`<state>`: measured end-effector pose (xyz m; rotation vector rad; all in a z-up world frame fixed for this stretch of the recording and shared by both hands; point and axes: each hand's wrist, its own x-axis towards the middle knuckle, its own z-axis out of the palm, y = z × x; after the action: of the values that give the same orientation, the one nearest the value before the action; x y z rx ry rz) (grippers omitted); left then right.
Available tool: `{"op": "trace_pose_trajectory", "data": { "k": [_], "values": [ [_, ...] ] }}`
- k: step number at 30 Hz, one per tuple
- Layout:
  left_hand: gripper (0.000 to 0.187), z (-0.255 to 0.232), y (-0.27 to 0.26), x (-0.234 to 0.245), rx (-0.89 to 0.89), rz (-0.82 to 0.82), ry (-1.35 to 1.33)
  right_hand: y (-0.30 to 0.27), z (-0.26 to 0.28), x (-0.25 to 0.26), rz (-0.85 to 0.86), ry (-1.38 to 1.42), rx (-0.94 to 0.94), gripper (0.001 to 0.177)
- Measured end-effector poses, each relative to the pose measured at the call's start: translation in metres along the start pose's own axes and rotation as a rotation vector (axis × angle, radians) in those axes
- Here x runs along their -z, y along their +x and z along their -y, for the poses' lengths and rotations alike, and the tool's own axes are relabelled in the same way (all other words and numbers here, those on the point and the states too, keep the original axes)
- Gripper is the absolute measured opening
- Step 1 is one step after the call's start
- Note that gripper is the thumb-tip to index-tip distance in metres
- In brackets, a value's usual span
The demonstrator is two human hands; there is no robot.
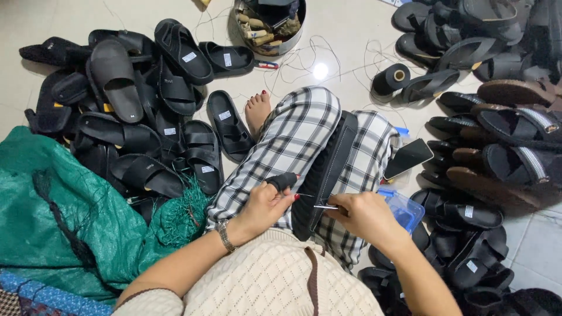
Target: A person is hand-stitching the sole of a black sandal using a needle and thread while sitting on the floor.
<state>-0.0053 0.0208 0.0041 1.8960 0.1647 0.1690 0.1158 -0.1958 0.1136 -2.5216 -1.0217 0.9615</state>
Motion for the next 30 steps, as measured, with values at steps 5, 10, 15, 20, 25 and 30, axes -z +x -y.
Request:
{"op": "trace_pose_trajectory", "data": {
  "k": [5,10,15,20,25,30],
  "values": [
    [0.013,-0.007,0.006,0.006,-0.015,0.030,-0.005,-0.008,-0.012,-0.038,-0.169,0.018,-0.039,0.018],
    [0.014,-0.003,-0.003,0.003,-0.025,0.033,-0.017,-0.010,-0.009,-0.046,-0.231,0.059,-0.049,0.020],
    [0.016,0.000,-0.006,0.002,-0.036,0.028,-0.019,-0.012,-0.006,-0.057,-0.268,0.030,-0.090,0.022],
    [0.016,-0.017,0.003,0.007,-0.058,0.021,0.011,-0.014,-0.004,-0.071,-0.339,0.098,-0.189,0.019],
    [0.017,-0.034,0.008,0.007,-0.055,0.004,0.009,-0.014,0.000,-0.072,-0.394,0.168,-0.213,0.028],
    [0.018,-0.012,-0.008,0.004,-0.030,0.007,0.002,-0.015,-0.003,-0.082,-0.391,0.162,-0.222,0.032]
  ]
}}
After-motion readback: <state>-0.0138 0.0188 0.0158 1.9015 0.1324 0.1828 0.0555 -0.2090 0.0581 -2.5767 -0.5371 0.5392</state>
